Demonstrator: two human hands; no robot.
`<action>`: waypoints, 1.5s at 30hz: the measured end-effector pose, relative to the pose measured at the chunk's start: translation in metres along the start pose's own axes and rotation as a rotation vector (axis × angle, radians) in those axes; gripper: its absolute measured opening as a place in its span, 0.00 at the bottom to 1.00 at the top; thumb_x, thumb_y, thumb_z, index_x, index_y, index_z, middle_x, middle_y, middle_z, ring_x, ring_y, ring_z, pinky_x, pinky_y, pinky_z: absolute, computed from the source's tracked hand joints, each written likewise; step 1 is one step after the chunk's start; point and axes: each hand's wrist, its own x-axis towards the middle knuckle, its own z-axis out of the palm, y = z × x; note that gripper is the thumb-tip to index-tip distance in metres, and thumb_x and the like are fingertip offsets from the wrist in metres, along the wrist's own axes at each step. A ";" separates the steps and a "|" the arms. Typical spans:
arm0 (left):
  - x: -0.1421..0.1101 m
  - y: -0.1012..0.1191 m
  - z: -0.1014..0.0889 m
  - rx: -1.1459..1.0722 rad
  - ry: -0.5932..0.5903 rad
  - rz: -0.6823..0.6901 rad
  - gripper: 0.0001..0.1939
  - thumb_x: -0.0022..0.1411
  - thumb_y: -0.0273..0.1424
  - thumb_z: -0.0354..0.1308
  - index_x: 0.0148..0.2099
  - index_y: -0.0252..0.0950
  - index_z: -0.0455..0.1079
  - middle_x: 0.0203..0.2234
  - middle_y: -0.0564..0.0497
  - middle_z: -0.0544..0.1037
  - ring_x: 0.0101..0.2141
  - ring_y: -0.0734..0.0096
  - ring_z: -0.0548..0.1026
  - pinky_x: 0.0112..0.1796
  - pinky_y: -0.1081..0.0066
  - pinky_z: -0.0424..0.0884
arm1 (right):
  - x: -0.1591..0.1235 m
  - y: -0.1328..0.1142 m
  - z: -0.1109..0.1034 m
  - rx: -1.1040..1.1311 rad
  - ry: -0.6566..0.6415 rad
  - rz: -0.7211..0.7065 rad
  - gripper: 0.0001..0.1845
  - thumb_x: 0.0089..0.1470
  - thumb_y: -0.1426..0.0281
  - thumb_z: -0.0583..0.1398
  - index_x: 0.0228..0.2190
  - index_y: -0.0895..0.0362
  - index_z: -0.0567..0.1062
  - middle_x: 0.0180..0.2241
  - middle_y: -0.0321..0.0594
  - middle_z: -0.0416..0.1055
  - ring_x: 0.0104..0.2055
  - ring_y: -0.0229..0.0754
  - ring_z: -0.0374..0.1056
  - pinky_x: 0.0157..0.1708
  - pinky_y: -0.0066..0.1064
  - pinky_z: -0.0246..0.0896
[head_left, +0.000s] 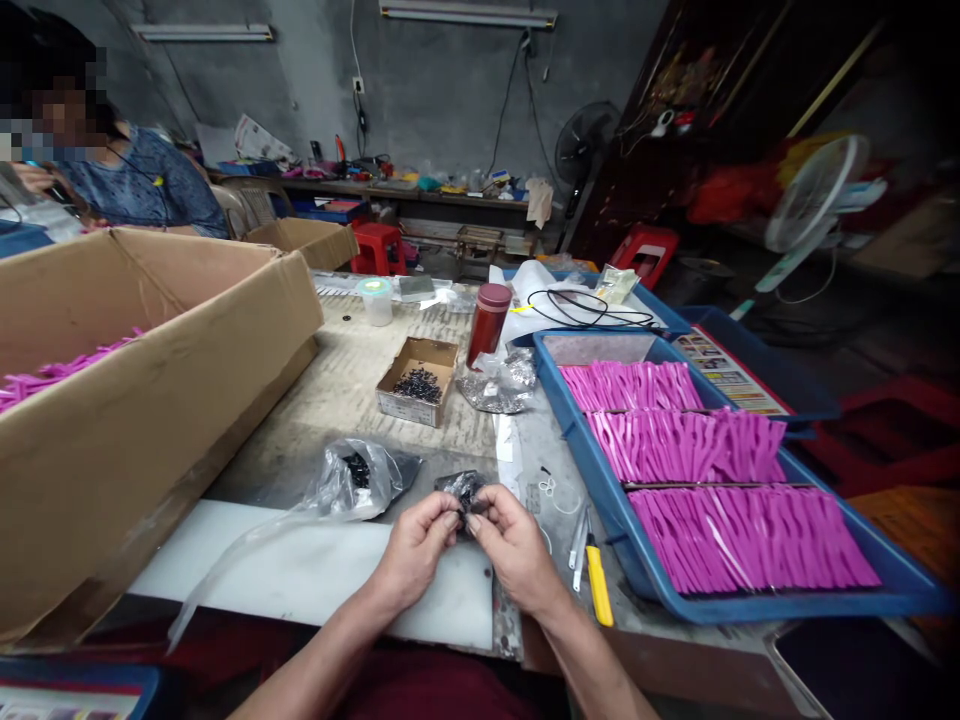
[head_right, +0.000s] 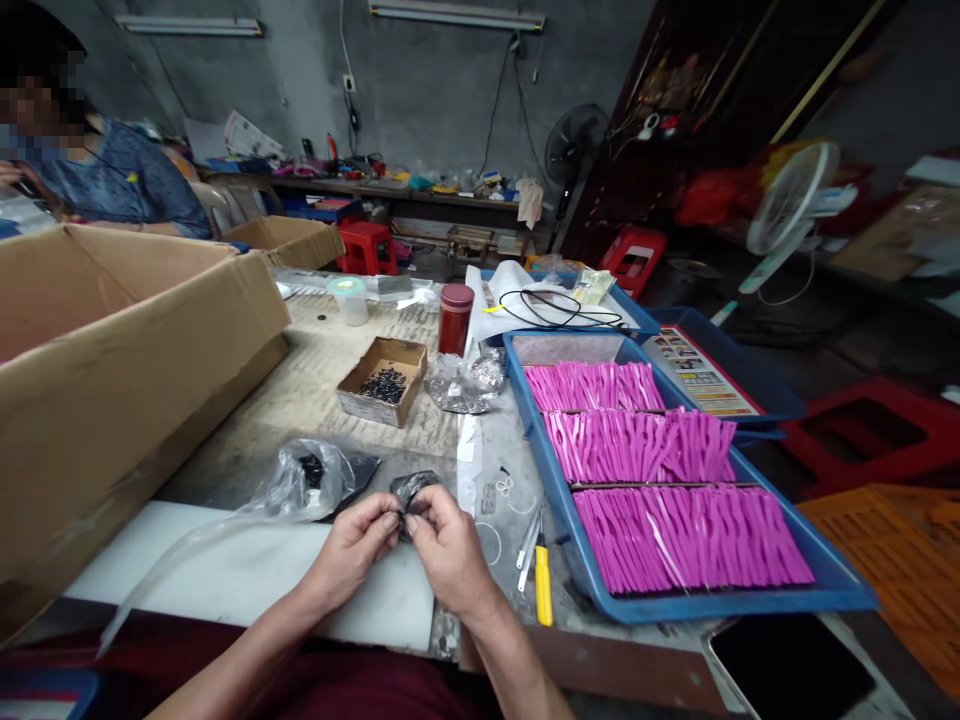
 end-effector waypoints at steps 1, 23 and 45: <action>0.000 0.001 0.000 0.022 0.001 0.015 0.05 0.53 0.29 0.47 0.27 0.33 0.60 0.17 0.57 0.59 0.20 0.79 0.58 0.23 0.78 0.57 | 0.001 -0.001 -0.001 0.021 -0.019 0.011 0.03 0.45 0.75 0.52 0.27 0.56 0.63 0.21 0.30 0.59 0.23 0.32 0.57 0.23 0.22 0.52; 0.000 -0.003 -0.001 -0.006 0.033 -0.031 0.06 0.52 0.30 0.48 0.27 0.33 0.61 0.16 0.58 0.60 0.18 0.81 0.57 0.20 0.79 0.55 | 0.000 0.000 0.002 -0.109 -0.034 0.108 0.07 0.47 0.70 0.50 0.21 0.58 0.63 0.18 0.30 0.55 0.22 0.32 0.51 0.22 0.23 0.49; 0.048 0.029 -0.041 0.377 0.278 0.110 0.09 0.51 0.32 0.46 0.27 0.32 0.63 0.13 0.58 0.63 0.16 0.79 0.62 0.19 0.79 0.59 | 0.003 0.007 -0.001 -0.432 0.015 -0.033 0.08 0.49 0.70 0.49 0.25 0.58 0.66 0.20 0.34 0.62 0.24 0.35 0.57 0.24 0.24 0.51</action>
